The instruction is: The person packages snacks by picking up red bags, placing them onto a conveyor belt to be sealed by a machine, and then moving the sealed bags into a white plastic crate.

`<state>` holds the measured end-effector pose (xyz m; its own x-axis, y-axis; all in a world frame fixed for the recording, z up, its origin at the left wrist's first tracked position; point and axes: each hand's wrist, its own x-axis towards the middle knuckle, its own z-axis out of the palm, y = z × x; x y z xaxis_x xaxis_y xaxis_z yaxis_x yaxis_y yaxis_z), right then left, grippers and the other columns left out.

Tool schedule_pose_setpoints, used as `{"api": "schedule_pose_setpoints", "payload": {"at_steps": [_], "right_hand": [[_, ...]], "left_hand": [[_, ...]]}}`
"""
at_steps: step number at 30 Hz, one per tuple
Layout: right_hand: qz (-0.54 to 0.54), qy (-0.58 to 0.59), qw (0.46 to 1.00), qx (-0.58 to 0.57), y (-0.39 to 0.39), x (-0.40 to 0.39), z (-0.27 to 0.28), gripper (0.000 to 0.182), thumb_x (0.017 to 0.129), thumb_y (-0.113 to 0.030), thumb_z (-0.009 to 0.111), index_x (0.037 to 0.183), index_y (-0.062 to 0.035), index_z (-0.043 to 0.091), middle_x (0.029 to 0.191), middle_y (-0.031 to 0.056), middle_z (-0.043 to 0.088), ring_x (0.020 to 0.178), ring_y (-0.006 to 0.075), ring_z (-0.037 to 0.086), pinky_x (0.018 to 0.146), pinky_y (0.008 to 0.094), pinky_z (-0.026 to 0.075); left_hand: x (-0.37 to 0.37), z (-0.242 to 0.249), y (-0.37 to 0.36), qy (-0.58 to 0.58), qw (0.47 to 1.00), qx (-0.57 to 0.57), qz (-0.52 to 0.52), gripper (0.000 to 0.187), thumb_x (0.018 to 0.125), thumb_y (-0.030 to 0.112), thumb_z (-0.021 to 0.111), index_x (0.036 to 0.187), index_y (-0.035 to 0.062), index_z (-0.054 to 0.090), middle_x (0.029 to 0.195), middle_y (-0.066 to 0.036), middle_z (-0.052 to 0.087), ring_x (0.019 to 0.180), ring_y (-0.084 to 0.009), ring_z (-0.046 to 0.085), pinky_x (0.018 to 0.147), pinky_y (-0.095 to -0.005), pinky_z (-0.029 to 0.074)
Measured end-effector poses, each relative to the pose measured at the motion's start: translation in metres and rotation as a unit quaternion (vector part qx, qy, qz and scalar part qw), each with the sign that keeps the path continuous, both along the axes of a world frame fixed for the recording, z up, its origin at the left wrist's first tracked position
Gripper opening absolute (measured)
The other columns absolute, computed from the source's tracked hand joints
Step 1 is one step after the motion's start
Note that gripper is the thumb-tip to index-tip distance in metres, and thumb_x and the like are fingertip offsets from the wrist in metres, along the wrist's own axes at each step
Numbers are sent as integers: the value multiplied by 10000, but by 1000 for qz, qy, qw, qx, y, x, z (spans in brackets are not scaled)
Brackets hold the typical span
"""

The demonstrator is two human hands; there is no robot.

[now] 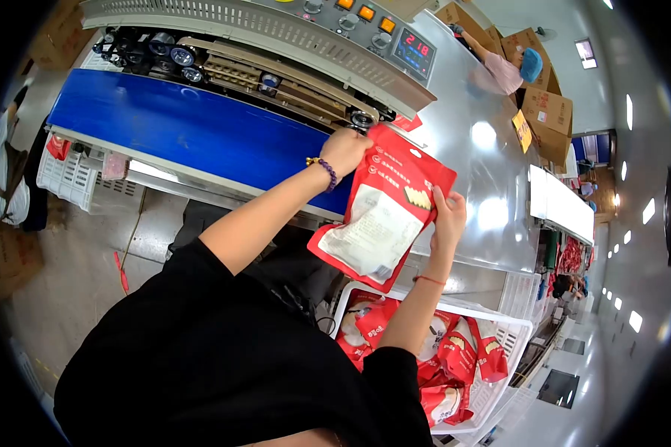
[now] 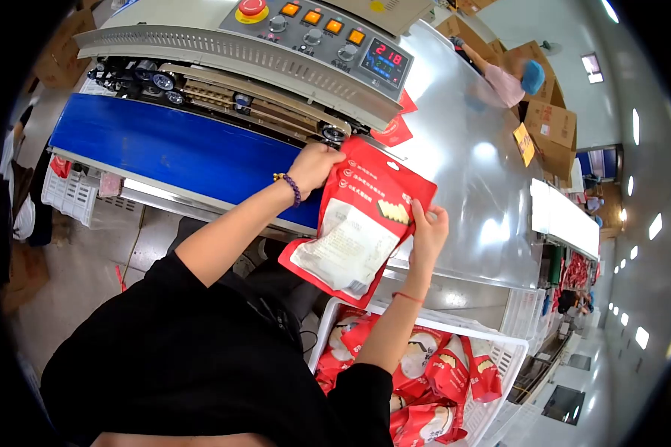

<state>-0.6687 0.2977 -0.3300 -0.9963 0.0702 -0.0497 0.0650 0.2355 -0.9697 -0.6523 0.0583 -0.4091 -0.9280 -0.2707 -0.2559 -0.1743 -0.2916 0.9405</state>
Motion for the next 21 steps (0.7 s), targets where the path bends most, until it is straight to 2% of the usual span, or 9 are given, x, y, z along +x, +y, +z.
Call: {"api": "schedule_pose_setpoints", "payload": {"at_steps": [4, 7, 9, 10, 12, 14, 16, 19, 21], "right_hand": [[14, -47, 997, -67, -8, -20, -8, 272, 865, -58, 696, 916, -100, 433, 812, 66, 668, 690, 98, 608, 561, 212, 472], [0, -20, 998, -63, -37, -15, -13, 299, 862, -38, 693, 820, -147, 418, 719, -25, 597, 580, 41, 545, 456, 170, 402], [8, -21, 997, -68, -54, -14, -17, 320, 858, -32, 694, 799, -145, 400, 752, 5, 622, 615, 68, 581, 468, 187, 435], [9, -25, 997, -72, -65, -12, -19, 324, 857, -28, 694, 796, -142, 396, 765, 19, 630, 629, 81, 596, 472, 193, 446], [17, -35, 998, -49, -79, -10, -21, 325, 837, -59, 724, 795, -119, 407, 778, 50, 635, 671, 115, 628, 503, 220, 491], [17, -28, 999, 6, -93, -7, -27, 328, 817, -96, 753, 816, -86, 425, 772, 56, 629, 678, 124, 629, 514, 223, 497], [17, -25, 998, 49, -107, -4, -35, 334, 814, -122, 758, 847, -53, 433, 766, 74, 626, 661, 129, 622, 524, 224, 499], [104, 34, 992, -69, -98, 11, -43, 265, 871, -105, 686, 946, -11, 450, 834, 136, 669, 694, 167, 655, 556, 256, 509], [48, 135, 986, 91, -68, 38, -28, 173, 898, -112, 649, 965, -6, 530, 890, 124, 687, 760, 155, 671, 683, 278, 529]], "left_hand": [[4, -14, -20, 0, 998, -18, 53, 240, 878, 195, 639, 836, -40, 663, 744, -57, 658, 643, -139, 586, 595, -295, 457], [24, 0, -42, -9, 992, -106, 72, 278, 897, 229, 636, 865, -44, 678, 764, -70, 675, 666, -126, 587, 630, -285, 459], [32, -2, -59, -2, 987, -146, 68, 312, 912, 264, 627, 865, -40, 684, 734, -74, 672, 657, -123, 576, 628, -290, 451], [38, -3, -69, 19, 983, -169, 76, 378, 901, 360, 581, 794, 14, 686, 749, -190, 664, 743, -353, 653, 657, -416, 484], [56, 5, -100, -18, 960, -277, 44, 392, 905, 379, 575, 800, 19, 687, 741, -195, 659, 751, -369, 645, 669, -416, 486], [89, 22, -125, -29, 946, -320, 40, 357, 923, 350, 574, 841, 28, 706, 765, -168, 677, 743, -312, 659, 665, -386, 485], [124, 33, -132, 123, 930, -311, 151, 288, 955, 266, 555, 896, 35, 717, 807, -106, 684, 718, -204, 641, 652, -325, 472], [169, 88, -111, 181, 924, -301, 150, 221, 970, 122, 527, 867, -3, 677, 745, -27, 551, 659, -96, 487, 598, -236, 375], [188, 101, -88, 219, 940, -247, 89, 202, 952, 74, 532, 831, -25, 660, 734, -30, 530, 642, -85, 455, 575, -226, 334]]}}
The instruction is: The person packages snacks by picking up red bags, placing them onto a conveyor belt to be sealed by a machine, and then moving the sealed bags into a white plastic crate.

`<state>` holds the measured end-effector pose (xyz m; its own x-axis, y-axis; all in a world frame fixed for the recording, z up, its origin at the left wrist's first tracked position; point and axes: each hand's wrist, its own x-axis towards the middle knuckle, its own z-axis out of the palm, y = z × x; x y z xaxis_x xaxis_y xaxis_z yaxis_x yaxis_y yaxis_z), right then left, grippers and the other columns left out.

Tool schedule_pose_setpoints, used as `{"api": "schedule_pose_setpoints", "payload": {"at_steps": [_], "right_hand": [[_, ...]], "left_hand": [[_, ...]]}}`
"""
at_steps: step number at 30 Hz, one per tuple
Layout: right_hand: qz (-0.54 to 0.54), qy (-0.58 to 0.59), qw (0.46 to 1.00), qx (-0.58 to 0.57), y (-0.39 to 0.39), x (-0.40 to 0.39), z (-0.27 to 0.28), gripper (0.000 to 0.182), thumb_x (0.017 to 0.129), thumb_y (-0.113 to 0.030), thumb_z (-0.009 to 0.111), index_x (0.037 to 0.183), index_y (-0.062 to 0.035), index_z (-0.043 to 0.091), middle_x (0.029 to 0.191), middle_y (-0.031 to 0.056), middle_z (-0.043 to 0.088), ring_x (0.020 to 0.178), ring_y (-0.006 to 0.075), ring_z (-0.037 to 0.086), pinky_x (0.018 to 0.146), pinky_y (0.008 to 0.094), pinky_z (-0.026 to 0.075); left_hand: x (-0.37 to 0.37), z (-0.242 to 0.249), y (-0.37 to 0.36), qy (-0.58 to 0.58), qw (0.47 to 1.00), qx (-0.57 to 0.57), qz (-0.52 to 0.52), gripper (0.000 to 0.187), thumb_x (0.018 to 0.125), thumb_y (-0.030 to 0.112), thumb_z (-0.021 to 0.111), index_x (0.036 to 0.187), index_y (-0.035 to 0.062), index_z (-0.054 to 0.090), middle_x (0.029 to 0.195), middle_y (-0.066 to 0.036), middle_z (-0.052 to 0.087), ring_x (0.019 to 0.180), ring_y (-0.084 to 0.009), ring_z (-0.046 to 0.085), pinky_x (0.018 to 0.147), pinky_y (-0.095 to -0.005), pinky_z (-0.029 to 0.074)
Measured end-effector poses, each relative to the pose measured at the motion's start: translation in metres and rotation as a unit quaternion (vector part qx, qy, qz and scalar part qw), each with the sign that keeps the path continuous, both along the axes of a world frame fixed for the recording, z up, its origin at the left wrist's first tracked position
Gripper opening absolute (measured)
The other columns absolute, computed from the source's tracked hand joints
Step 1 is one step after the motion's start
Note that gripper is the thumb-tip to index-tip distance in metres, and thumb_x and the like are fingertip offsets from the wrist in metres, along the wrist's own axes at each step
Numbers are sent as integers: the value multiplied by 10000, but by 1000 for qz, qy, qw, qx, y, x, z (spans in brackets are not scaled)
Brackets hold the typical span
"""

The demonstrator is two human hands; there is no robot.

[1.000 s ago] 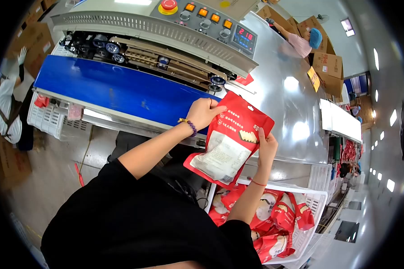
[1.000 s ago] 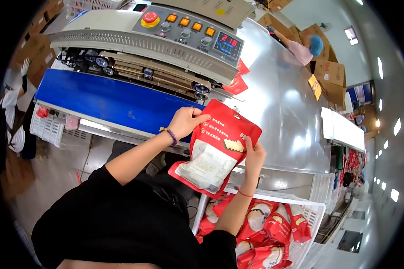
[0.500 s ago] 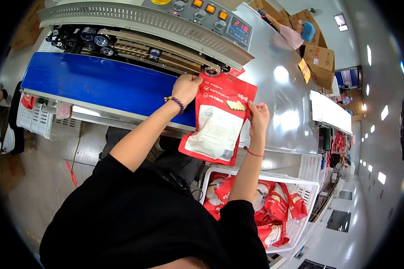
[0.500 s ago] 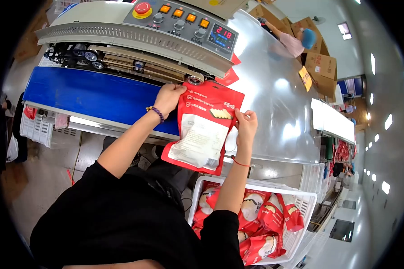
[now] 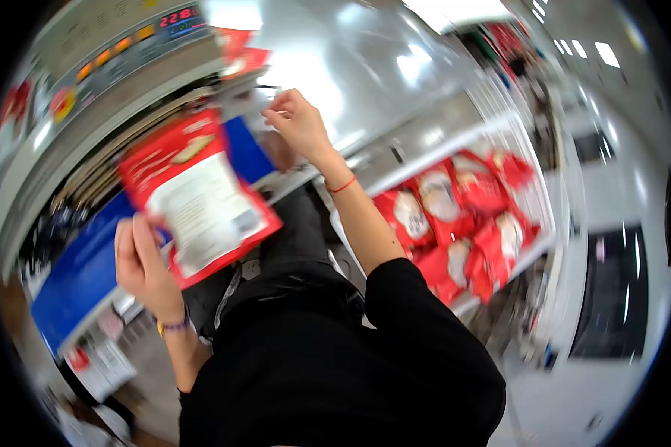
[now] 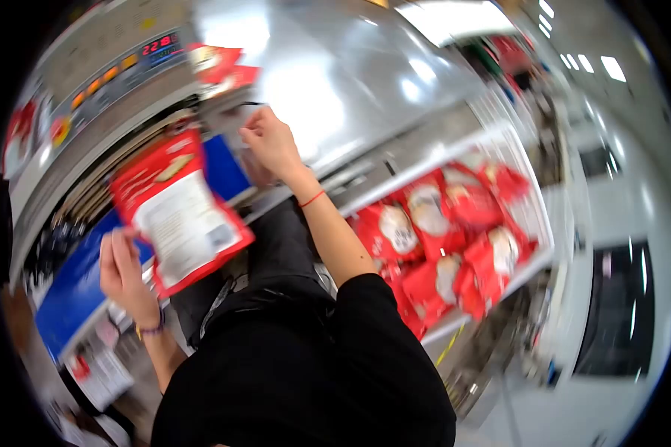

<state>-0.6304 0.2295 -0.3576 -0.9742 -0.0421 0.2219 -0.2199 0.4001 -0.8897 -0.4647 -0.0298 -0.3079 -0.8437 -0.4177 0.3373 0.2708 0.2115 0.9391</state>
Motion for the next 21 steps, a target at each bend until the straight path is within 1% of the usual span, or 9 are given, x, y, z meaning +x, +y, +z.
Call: {"api": "schedule_pose_setpoints", "payload": {"at_steps": [2, 6, 8, 9, 11, 13, 16, 18, 21], "right_hand": [[-131, 88, 980, 119, 56, 32, 16, 190, 841, -79, 670, 995, -15, 580, 932, 138, 683, 865, 237, 674, 788, 331, 515], [-367, 253, 837, 318, 227, 88, 28, 356, 713, 66, 546, 1057, -5, 603, 998, 179, 641, 948, 346, 621, 849, 398, 486], [-477, 180, 770, 384, 306, 133, 54, 404, 707, 50, 554, 1110, 34, 559, 1109, 190, 563, 1096, 357, 507, 986, 416, 396], [-552, 226, 679, 428, 335, 150, 60, 454, 704, 31, 592, 1152, 39, 519, 1137, 191, 531, 1098, 357, 501, 989, 439, 393], [-624, 84, 542, 556, 389, 179, 70, 582, 723, -110, 717, 1235, 19, 473, 1247, 198, 500, 1133, 381, 481, 1000, 460, 395], [-616, -19, 558, 556, 427, 194, 64, 529, 721, -257, 802, 1176, -99, 585, 1207, 152, 556, 1119, 387, 496, 959, 469, 430], [-578, -45, 635, 510, 440, 188, 70, 339, 721, -233, 790, 1011, -120, 657, 1064, 107, 623, 1051, 350, 552, 886, 458, 457], [-469, 96, 706, 521, 418, 182, 93, 204, 743, -175, 762, 915, -114, 670, 916, 91, 649, 900, 312, 608, 790, 439, 480], [-403, 231, 648, 603, 356, 160, 123, 166, 721, -90, 699, 875, -79, 639, 848, 71, 633, 809, 281, 613, 773, 421, 449]], "left_hand": [[15, 14, 33, 2, 995, -27, -93, 187, 931, 29, 526, 810, -36, 652, 730, -35, 527, 627, -82, 444, 561, -228, 317], [18, 24, 78, -58, 962, -62, -258, 160, 903, 7, 545, 817, -27, 676, 702, -31, 526, 607, -89, 469, 547, -235, 323], [13, 20, 95, -66, 949, -61, -302, 153, 906, 4, 554, 831, -19, 686, 717, -32, 532, 606, -85, 491, 542, -235, 340], [11, 19, 102, -67, 948, -57, -304, 153, 906, 4, 554, 831, -19, 686, 717, -32, 532, 606, -85, 491, 542, -235, 340], [7, 15, 114, -77, 935, -41, -343, 147, 905, -1, 560, 834, -19, 687, 726, -38, 535, 596, -85, 499, 534, -234, 352], [4, 15, 122, -85, 935, -36, -343, 139, 901, 2, 567, 836, -13, 689, 715, -38, 532, 585, -84, 494, 529, -235, 354], [0, 18, 127, -94, 919, -106, -367, 134, 898, 7, 571, 839, -6, 691, 693, -27, 524, 584, -82, 487, 529, -240, 350], [-1, 17, 127, -92, 927, -105, -349, 136, 902, 14, 570, 844, -4, 692, 698, -28, 526, 590, -87, 489, 530, -243, 350], [-2, 9, 131, -117, 933, -89, -328, 119, 903, 20, 578, 875, 4, 693, 742, -25, 535, 662, -104, 506, 585, -236, 370]]}}
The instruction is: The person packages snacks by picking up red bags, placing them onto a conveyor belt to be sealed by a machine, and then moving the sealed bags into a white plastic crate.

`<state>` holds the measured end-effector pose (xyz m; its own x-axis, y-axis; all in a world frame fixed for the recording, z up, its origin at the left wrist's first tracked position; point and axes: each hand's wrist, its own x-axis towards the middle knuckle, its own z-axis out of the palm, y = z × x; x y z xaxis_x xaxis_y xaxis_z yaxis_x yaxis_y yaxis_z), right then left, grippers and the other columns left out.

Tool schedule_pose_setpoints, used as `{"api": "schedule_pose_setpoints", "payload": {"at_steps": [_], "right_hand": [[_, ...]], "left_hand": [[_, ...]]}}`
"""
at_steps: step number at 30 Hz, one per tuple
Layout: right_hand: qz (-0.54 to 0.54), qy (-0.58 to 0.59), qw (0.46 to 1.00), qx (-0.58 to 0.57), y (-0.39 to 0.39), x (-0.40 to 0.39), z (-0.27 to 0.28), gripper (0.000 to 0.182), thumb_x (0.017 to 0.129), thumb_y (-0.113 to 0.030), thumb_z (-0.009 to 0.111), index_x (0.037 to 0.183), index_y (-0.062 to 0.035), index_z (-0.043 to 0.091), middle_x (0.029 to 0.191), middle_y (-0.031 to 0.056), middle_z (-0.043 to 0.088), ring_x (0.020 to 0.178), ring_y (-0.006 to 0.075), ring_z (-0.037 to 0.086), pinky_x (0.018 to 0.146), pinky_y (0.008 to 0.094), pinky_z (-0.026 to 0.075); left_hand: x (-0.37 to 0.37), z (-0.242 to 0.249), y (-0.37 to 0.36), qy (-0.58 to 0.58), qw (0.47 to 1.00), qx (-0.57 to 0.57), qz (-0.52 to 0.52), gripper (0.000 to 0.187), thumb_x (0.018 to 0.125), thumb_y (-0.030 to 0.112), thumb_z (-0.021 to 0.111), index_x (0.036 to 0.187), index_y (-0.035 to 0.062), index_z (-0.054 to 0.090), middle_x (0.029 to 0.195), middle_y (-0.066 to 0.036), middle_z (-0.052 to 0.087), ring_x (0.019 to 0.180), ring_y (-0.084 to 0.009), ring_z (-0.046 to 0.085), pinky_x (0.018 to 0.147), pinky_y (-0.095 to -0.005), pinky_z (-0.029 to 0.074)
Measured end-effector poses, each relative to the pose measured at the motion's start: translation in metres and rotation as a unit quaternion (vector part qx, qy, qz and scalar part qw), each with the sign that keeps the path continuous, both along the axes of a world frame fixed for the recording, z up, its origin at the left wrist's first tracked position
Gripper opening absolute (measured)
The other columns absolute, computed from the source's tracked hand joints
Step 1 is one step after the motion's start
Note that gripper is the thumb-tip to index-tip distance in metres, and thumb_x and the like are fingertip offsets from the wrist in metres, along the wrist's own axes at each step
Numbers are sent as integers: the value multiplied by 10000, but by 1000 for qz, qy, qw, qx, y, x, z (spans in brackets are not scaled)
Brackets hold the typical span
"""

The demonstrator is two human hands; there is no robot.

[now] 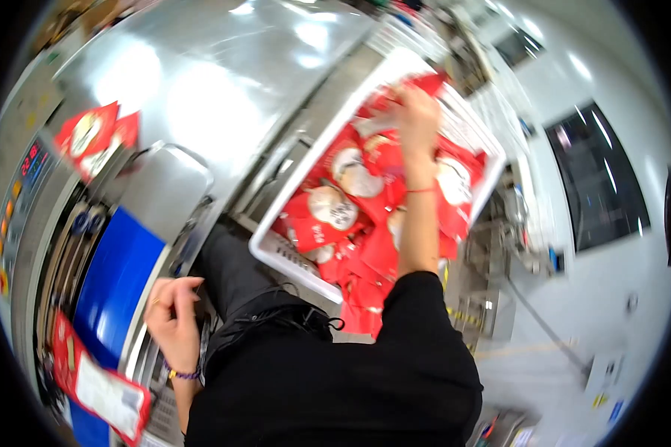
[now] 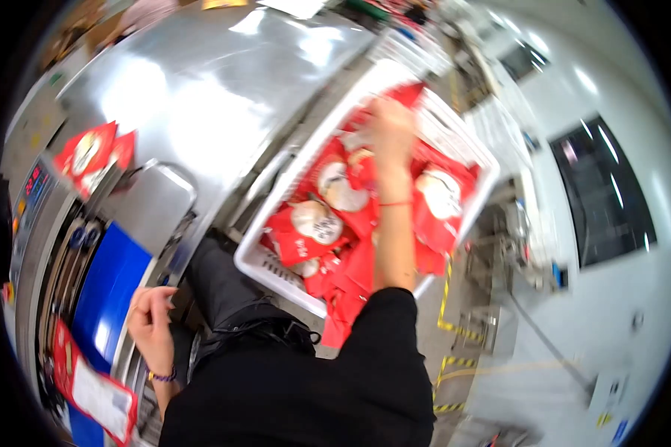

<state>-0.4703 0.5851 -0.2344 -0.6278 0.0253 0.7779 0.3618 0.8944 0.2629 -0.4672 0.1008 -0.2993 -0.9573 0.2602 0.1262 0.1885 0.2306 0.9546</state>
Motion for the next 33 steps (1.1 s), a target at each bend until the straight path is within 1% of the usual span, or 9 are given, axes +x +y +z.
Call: {"api": "schedule_pose_setpoints", "payload": {"at_steps": [4, 10, 14, 16, 19, 20, 23, 27, 33], "right_hand": [[226, 50, 973, 11, -124, -1, 49, 160, 713, -56, 634, 850, -132, 665, 703, -5, 593, 726, 198, 601, 751, 353, 421], [587, -91, 773, -223, -275, 13, 21, 149, 735, -97, 632, 874, -142, 656, 787, -13, 596, 800, 189, 579, 770, 347, 405], [596, -142, 739, -280, -316, 6, 0, 236, 737, -69, 674, 962, -124, 634, 860, 4, 588, 861, 209, 573, 833, 363, 433], [569, 20, 741, -356, -320, -2, 0, 346, 689, -57, 730, 1018, -108, 635, 959, 37, 606, 972, 250, 564, 910, 376, 428], [500, -3, 712, -493, -300, 7, -8, 717, 657, -117, 825, 1293, -36, 505, 1236, 138, 541, 1192, 298, 488, 1034, 400, 383], [487, -31, 675, -554, -298, 9, -21, 782, 673, -132, 840, 1347, -15, 462, 1286, 152, 520, 1248, 285, 461, 1066, 403, 365], [494, -280, 330, -754, -299, 7, -52, 705, 745, -156, 829, 1337, 24, 489, 1276, 113, 579, 1184, 151, 514, 1029, 323, 414], [405, -213, 339, -822, -303, 3, -58, 484, 796, -95, 771, 1223, 32, 580, 1099, 57, 668, 965, 97, 611, 864, 257, 496], [420, -213, 314, -824, -299, -27, -79, 235, 828, -78, 747, 1028, 32, 692, 914, 47, 705, 832, 85, 633, 758, 231, 516]], "left_hand": [[-6, 7, 11, 131, 991, -4, -6, 265, 862, 16, 613, 1126, 19, 628, 969, -56, 543, 804, -127, 508, 688, -244, 405], [-4, 1, 6, 118, 989, 67, -61, 424, 789, 41, 699, 1196, -5, 585, 1154, -104, 595, 1028, -204, 559, 899, -314, 431], [-3, -16, -32, 48, 998, -1, 27, 257, 891, 84, 676, 1113, -42, 640, 959, -61, 681, 841, -115, 615, 771, -242, 481], [-6, -32, -60, 10, 999, -25, 23, 226, 911, 79, 653, 1105, -37, 635, 1005, -79, 679, 855, -133, 633, 781, -260, 498], [-4, -36, -69, -123, 944, 284, 114, 332, 908, 108, 659, 1198, -22, 566, 1120, -121, 649, 937, -210, 664, 847, -341, 535], [-5, -37, -68, -126, 944, 281, 116, 332, 908, 108, 659, 1198, -22, 566, 1120, -121, 649, 937, -210, 664, 847, -341, 535], [-12, -61, -81, -122, 933, 334, 61, 440, 913, 101, 649, 1300, -11, 471, 1227, -127, 594, 1050, -218, 620, 896, -330, 503], [-17, -67, -95, -47, 982, 181, -3, 219, 935, 117, 639, 1109, -9, 598, 1075, -43, 651, 903, -98, 596, 830, -240, 455], [-23, -87, -123, -105, 938, 330, 16, 288, 977, 176, 576, 1196, -9, 563, 1206, -86, 604, 1101, -159, 565, 974, -330, 432]]}}
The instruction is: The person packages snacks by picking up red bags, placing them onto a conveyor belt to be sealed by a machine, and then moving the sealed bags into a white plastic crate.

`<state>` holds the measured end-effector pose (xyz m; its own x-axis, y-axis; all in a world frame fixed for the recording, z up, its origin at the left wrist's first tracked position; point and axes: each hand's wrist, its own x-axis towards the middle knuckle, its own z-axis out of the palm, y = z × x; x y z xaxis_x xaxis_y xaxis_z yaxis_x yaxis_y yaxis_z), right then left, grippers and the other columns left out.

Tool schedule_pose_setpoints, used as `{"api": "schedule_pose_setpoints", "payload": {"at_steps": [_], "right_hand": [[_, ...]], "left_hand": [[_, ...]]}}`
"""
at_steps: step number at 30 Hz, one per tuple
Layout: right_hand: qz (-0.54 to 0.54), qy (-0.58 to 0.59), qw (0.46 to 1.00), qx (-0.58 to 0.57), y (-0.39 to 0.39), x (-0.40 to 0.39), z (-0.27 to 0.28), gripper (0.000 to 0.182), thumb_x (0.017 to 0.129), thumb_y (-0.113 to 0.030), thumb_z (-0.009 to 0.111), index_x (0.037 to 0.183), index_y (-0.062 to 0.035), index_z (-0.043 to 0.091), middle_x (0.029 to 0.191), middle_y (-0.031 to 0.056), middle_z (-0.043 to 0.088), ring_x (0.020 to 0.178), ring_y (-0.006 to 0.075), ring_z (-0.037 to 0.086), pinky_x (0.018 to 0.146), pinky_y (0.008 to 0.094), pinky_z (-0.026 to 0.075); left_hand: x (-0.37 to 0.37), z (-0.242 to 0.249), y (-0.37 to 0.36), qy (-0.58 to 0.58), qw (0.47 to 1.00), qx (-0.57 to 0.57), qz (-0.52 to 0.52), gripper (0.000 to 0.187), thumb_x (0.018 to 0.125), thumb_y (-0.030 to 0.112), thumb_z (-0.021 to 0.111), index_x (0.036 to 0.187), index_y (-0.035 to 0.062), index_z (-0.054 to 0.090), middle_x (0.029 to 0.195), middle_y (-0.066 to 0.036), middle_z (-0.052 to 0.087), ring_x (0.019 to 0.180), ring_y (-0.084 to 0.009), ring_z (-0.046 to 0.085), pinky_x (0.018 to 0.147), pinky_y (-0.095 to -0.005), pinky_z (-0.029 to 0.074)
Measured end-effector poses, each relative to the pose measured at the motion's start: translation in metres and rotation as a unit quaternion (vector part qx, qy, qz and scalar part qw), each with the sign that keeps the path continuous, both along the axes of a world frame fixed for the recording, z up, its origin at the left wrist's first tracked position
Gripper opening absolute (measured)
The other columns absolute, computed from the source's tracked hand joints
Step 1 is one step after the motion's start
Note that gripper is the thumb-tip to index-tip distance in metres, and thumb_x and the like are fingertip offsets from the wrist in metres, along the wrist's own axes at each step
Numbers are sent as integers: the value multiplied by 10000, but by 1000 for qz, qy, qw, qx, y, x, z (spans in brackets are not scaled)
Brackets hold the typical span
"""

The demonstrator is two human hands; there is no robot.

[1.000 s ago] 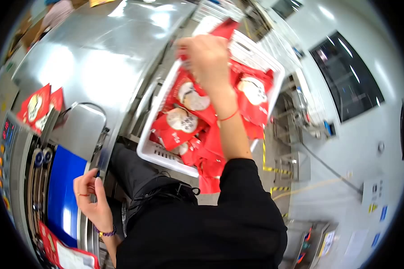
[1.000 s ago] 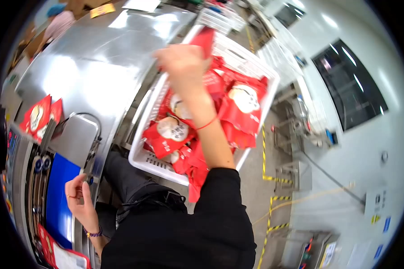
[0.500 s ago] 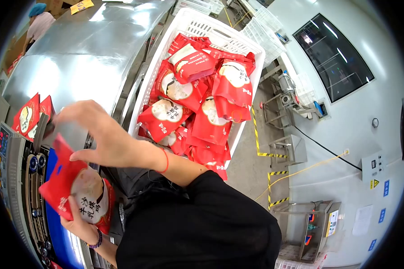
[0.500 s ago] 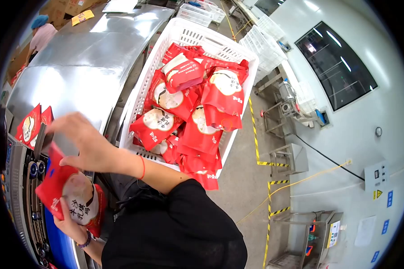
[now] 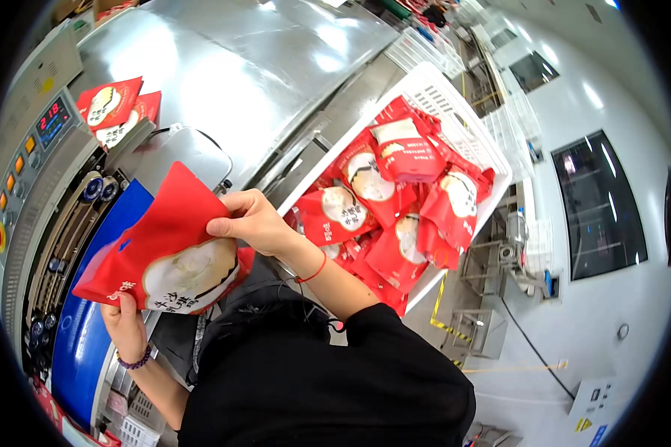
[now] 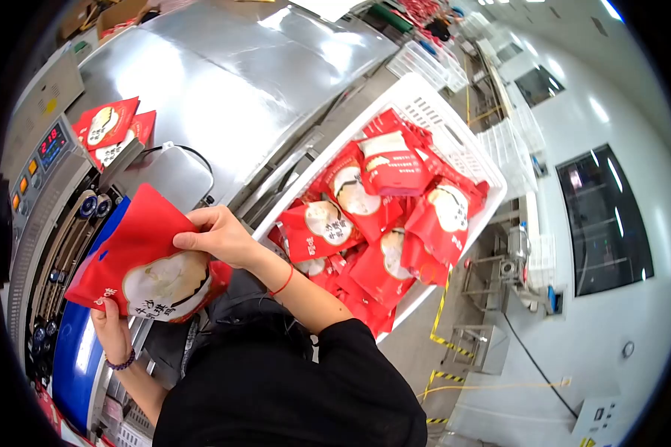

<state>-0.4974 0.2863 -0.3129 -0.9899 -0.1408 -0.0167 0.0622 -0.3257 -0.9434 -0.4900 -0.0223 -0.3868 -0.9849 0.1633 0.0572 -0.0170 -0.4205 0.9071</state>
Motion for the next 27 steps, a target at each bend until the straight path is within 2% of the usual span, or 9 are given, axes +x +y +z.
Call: {"api": "schedule_pose_setpoints", "payload": {"at_steps": [1, 2, 5, 7, 11, 13, 15, 22, 27], "right_hand": [[-6, 10, 1000, -12, -1, -5, 0, 178, 833, -77, 744, 965, 38, 713, 876, 42, 708, 798, 85, 635, 731, 229, 519], [-36, 21, 999, 22, -6, -12, 3, 135, 831, -66, 741, 916, 35, 718, 851, 35, 711, 768, 73, 629, 675, 226, 510], [-147, 257, 864, 406, -2, -41, -20, 141, 854, -133, 722, 846, 6, 698, 727, 4, 658, 670, 48, 554, 581, 252, 463], [-128, 106, 919, 359, -2, -52, -29, 185, 875, -170, 702, 820, 6, 683, 674, -10, 612, 623, 60, 503, 543, 260, 434], [-188, 54, 963, 184, 5, -75, -48, 101, 895, -119, 690, 916, -20, 679, 770, -12, 648, 675, 37, 536, 608, 192, 437], [-224, 59, 964, 133, 12, -85, -43, 90, 886, -48, 682, 948, 0, 635, 794, 25, 665, 697, 59, 567, 654, 188, 449], [-233, 54, 960, 147, 24, -95, -31, 145, 876, 6, 668, 973, -9, 562, 791, 54, 669, 707, 75, 582, 663, 199, 457], [-201, 87, 964, 152, 20, -144, -30, 260, 865, 10, 677, 882, -85, 436, 724, 22, 607, 652, 61, 528, 585, 204, 404], [-140, 44, 975, 164, -23, -158, -43, 276, 855, -2, 697, 868, -90, 436, 763, 54, 641, 681, 71, 565, 586, 202, 416]], "left_hand": [[-7, 4, -2, -13, 1000, -12, 22, 273, 976, 164, 577, 1170, -26, 598, 1146, -96, 638, 1071, -179, 589, 978, -334, 432], [-13, 13, 1, 8, 985, -158, 67, 250, 964, 154, 592, 1129, -30, 630, 1095, -91, 660, 1039, -176, 603, 960, -322, 439], [-41, 41, 26, 161, 846, -478, 175, 185, 908, 136, 654, 978, -26, 711, 949, -56, 710, 908, -142, 633, 854, -284, 473], [-50, 27, 34, 2, 919, -341, 198, 170, 878, 168, 692, 917, 5, 721, 750, 39, 605, 684, -50, 482, 619, -221, 387], [-70, 11, 59, -26, 960, -188, 204, 262, 935, 251, 645, 867, 4, 700, 698, 95, 528, 642, -18, 399, 540, -219, 312], [-79, 19, 65, -35, 965, -212, 152, 262, 940, 256, 636, 938, 4, 706, 682, 88, 558, 576, -1, 406, 483, -207, 295], [-96, 15, 76, -120, 984, -85, 101, 322, 919, 265, 645, 946, -51, 703, 829, -27, 697, 756, -52, 579, 693, -226, 468], [-135, 1, 80, -177, 971, -70, 145, 267, 859, 224, 649, 859, -35, 715, 759, -48, 694, 660, -98, 592, 629, -262, 457], [-142, -13, 37, -163, 938, -170, 253, 330, 819, 310, 661, 802, -17, 705, 696, -156, 669, 640, -245, 643, 624, -348, 479]]}}
